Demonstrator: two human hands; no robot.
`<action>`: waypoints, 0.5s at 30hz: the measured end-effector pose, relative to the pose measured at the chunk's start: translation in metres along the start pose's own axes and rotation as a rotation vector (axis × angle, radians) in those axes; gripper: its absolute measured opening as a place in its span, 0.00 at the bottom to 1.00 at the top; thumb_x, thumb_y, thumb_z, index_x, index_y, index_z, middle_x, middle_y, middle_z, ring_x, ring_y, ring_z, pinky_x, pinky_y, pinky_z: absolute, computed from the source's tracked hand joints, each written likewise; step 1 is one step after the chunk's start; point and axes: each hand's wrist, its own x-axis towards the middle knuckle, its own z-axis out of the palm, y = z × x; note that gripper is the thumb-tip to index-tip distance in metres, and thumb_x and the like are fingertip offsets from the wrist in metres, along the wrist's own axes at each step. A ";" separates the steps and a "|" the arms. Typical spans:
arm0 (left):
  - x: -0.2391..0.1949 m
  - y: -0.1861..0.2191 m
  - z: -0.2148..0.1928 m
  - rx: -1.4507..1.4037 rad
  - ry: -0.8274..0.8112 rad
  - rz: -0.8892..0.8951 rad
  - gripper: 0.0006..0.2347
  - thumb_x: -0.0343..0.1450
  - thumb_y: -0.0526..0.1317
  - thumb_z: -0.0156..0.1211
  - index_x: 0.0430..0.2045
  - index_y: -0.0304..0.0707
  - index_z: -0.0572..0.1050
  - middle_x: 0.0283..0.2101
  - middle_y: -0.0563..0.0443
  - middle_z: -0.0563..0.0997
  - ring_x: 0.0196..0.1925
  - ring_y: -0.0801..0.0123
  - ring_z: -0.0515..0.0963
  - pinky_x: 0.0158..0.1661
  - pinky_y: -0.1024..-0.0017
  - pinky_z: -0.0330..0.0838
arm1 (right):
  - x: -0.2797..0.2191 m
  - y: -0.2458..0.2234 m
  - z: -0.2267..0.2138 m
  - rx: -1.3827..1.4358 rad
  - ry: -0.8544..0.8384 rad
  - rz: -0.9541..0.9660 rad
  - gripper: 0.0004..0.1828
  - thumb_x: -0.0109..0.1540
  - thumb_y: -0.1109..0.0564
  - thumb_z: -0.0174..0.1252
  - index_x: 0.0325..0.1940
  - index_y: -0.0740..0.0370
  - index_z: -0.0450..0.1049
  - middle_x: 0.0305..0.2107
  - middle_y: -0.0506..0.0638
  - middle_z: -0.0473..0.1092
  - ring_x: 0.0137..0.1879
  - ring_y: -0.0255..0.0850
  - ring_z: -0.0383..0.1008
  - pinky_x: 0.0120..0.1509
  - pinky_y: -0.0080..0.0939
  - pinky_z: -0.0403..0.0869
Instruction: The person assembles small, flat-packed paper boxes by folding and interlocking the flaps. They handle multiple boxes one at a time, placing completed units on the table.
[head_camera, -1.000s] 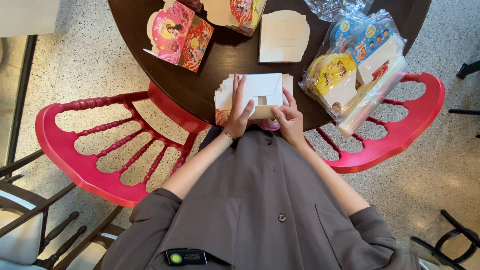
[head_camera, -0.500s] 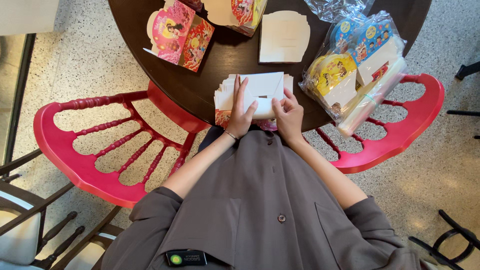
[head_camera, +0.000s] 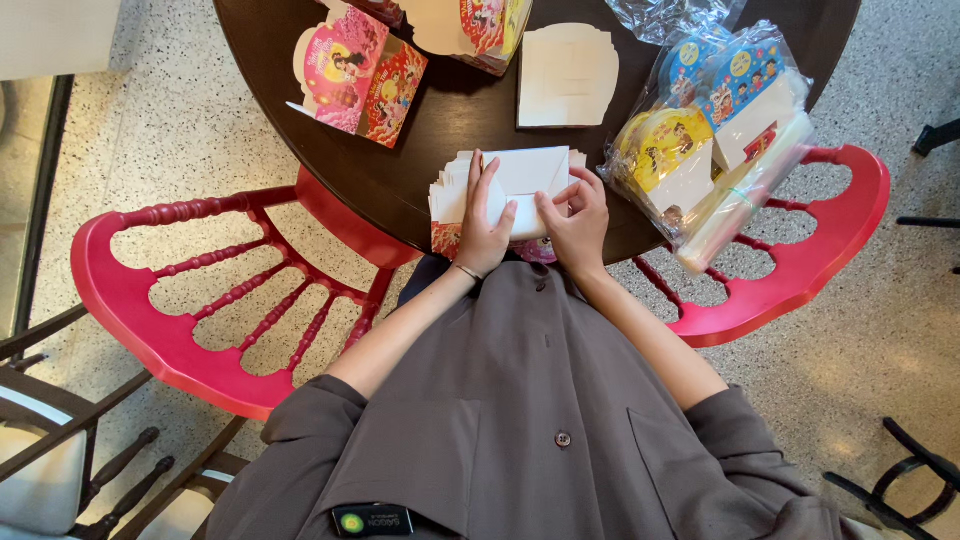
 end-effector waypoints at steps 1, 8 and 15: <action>0.002 -0.001 0.001 0.003 0.001 -0.003 0.27 0.76 0.37 0.57 0.71 0.34 0.56 0.80 0.35 0.46 0.82 0.48 0.48 0.76 0.58 0.48 | 0.002 0.001 0.000 0.019 0.002 -0.049 0.17 0.59 0.57 0.69 0.29 0.67 0.67 0.58 0.55 0.66 0.41 0.36 0.75 0.43 0.35 0.72; 0.007 -0.007 0.002 0.015 0.070 -0.032 0.26 0.77 0.38 0.59 0.71 0.36 0.59 0.80 0.36 0.51 0.82 0.51 0.53 0.77 0.60 0.51 | 0.000 0.019 0.002 0.390 -0.115 -0.110 0.21 0.68 0.62 0.58 0.63 0.65 0.60 0.62 0.56 0.63 0.64 0.41 0.71 0.64 0.38 0.73; 0.001 0.001 -0.002 -0.239 -0.086 -0.102 0.43 0.73 0.42 0.63 0.75 0.32 0.35 0.75 0.32 0.55 0.76 0.53 0.60 0.72 0.62 0.57 | 0.000 0.035 0.003 0.356 -0.213 -0.153 0.33 0.71 0.62 0.52 0.79 0.66 0.50 0.72 0.60 0.58 0.78 0.46 0.58 0.80 0.43 0.59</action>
